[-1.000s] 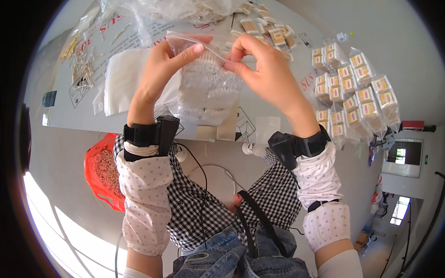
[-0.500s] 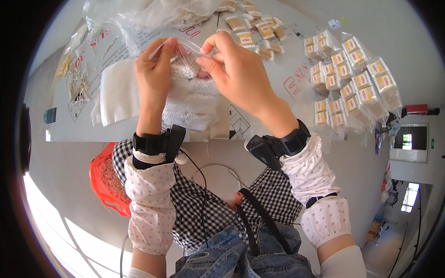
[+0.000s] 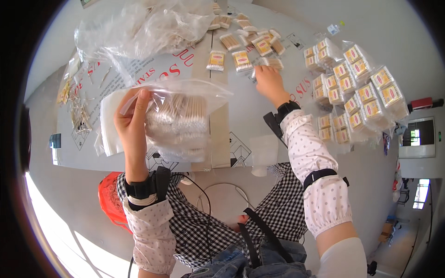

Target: The person packs cotton swabs by hand, placing small bundles into a plastic bag, pressing the air out, and then inserting that bag into a larger plastic bag. They repeat this process by picking up more bundles and placing them into another small bag.

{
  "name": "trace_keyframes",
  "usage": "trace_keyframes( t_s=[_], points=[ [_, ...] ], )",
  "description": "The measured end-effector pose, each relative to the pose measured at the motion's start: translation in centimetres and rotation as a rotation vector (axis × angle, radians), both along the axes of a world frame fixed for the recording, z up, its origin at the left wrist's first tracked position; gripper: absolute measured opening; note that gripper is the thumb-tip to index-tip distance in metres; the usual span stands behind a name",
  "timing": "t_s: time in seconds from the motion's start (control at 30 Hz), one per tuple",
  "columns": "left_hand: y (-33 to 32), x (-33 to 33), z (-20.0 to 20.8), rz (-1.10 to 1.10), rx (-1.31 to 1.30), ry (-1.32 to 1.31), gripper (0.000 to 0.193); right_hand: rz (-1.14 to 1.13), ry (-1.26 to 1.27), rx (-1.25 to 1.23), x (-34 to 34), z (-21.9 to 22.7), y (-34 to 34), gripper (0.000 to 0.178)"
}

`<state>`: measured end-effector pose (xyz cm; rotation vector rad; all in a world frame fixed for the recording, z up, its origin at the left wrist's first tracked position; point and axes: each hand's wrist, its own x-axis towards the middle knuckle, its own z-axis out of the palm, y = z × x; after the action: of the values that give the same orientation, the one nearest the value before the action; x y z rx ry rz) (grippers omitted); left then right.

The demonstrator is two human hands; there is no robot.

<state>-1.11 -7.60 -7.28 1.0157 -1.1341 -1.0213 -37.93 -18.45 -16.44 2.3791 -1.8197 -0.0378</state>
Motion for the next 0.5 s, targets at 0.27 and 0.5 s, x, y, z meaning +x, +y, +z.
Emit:
trace_keyframes(
  t_s=[0.27, 0.5],
  points=[
    [1.3, -0.6, 1.6, 0.015, -0.302, 0.079, 0.033, -0.012, -0.128, -0.107, 1.4, 1.9, 6.2, 0.038],
    [1.7, 0.4, 1.2, 0.081, -0.462, -0.146, 0.013, 0.318, -1.511, -0.061, 14.3, 20.5, 13.8, 0.033]
  ],
)
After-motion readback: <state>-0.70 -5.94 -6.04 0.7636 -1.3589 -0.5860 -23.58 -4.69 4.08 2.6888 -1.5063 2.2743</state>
